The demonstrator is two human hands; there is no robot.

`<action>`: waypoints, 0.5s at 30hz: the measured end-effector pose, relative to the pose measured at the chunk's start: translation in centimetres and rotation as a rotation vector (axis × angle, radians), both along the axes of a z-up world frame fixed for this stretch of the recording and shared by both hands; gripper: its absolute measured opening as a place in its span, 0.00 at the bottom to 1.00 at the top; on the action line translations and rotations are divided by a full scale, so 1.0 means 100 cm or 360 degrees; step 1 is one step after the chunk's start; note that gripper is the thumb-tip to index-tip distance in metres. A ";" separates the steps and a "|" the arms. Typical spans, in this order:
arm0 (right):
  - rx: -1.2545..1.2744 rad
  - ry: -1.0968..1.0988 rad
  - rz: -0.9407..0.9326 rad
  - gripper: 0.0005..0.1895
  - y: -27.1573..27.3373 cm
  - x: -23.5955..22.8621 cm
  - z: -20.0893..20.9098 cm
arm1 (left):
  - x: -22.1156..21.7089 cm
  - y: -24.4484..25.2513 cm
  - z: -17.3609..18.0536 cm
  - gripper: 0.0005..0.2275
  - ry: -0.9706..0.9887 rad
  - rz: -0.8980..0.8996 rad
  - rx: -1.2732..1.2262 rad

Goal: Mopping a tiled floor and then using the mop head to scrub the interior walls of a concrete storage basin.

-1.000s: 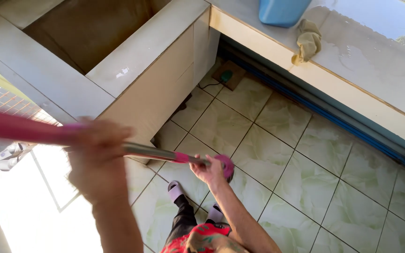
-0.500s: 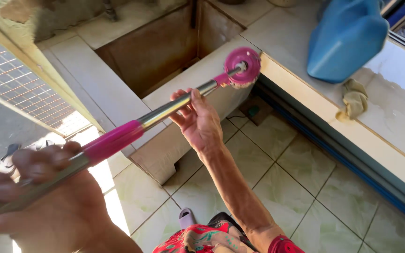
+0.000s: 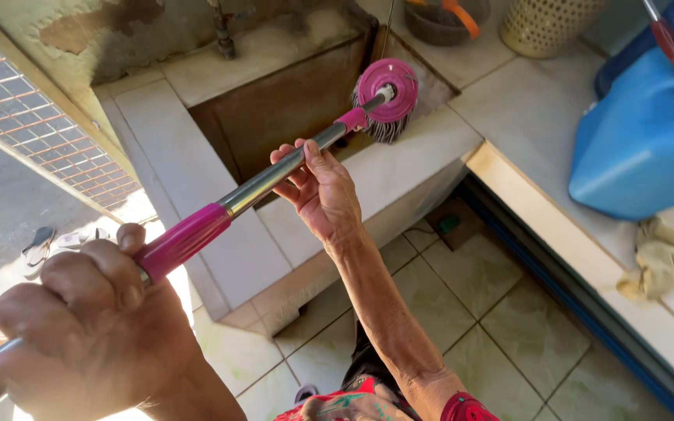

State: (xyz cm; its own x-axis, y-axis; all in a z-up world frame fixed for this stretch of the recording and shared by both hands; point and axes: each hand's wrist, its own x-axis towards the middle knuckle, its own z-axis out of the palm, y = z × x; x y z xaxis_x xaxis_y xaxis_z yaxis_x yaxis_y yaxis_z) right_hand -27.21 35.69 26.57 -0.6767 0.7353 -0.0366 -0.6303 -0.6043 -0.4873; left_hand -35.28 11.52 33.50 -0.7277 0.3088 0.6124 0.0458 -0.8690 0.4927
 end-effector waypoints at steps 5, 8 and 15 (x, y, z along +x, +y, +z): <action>-0.0002 0.0004 0.0144 0.10 0.069 -0.010 -0.016 | -0.021 0.064 -0.019 0.19 -0.0050 0.0015 -0.0022; -0.0040 -0.0048 0.0250 0.10 0.112 -0.016 -0.037 | -0.014 0.117 -0.011 0.18 -0.0080 0.0129 -0.0122; -0.0152 -0.0229 0.0307 0.14 0.217 -0.025 -0.130 | 0.016 0.278 -0.017 0.11 0.0018 0.0076 -0.0161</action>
